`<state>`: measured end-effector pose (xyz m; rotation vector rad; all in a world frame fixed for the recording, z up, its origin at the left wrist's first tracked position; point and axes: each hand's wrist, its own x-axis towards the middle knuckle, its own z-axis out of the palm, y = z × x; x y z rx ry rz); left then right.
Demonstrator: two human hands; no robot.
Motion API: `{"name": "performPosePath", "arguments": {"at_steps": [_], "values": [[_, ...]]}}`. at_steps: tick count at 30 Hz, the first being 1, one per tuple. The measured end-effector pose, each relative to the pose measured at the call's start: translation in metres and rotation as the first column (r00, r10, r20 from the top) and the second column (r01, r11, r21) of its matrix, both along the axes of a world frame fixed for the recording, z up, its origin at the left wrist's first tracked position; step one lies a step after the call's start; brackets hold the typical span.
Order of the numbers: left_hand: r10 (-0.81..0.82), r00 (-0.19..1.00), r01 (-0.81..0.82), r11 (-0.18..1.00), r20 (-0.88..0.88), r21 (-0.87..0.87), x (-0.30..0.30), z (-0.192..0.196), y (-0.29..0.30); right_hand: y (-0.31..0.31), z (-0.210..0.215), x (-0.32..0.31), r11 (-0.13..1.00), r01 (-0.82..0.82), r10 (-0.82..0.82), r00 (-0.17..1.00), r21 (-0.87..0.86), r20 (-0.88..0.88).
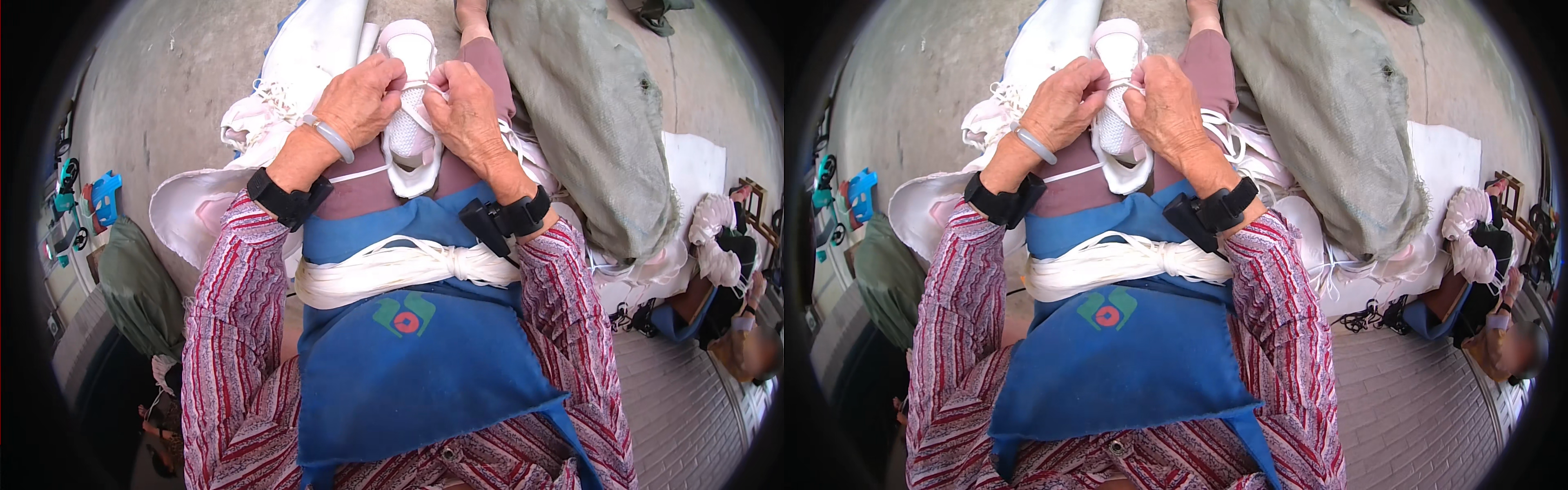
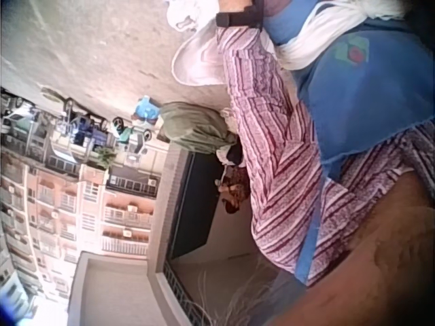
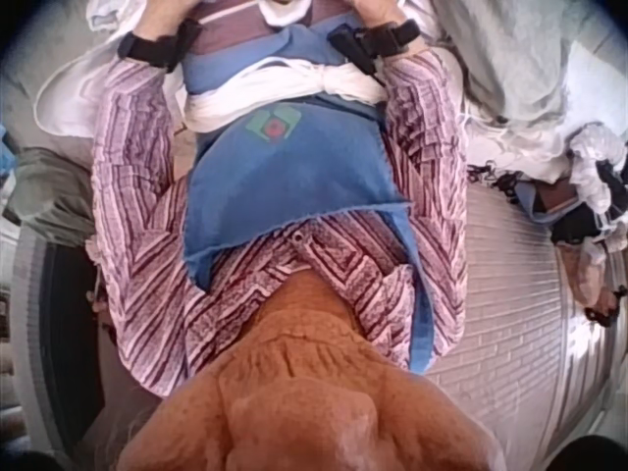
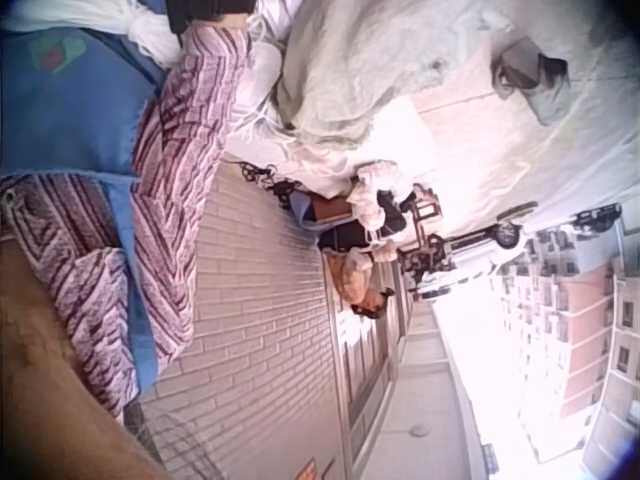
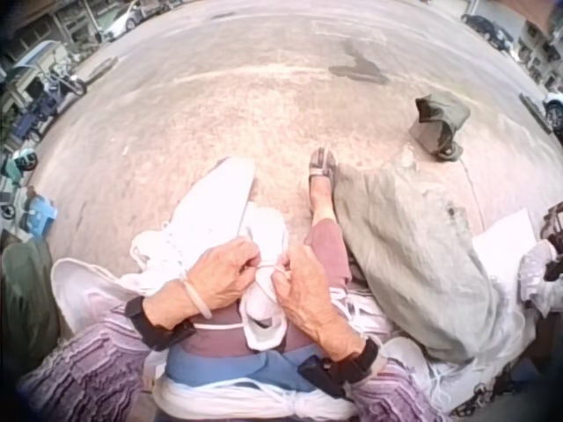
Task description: The recorder is lacing shoelaces through several pairs of white and pink athletic shoes while sitting in a workshop area.
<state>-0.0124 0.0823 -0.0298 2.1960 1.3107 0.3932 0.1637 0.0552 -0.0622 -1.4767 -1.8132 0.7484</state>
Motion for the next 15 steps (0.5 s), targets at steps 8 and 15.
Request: {"name": "performPosePath", "arguments": {"at_steps": [8,15], "values": [[0.033,0.999,-0.029,0.990,0.024,-0.137,-0.005,-0.001,0.007,-0.013,0.020,0.007,0.987,-0.006,0.004,1.000,-0.162,-0.015],[0.178,0.983,-0.181,0.978,-0.036,-0.102,0.011,0.002,0.028,-0.020,0.030,0.011,0.995,-0.055,0.066,0.991,-0.088,0.119]]}}
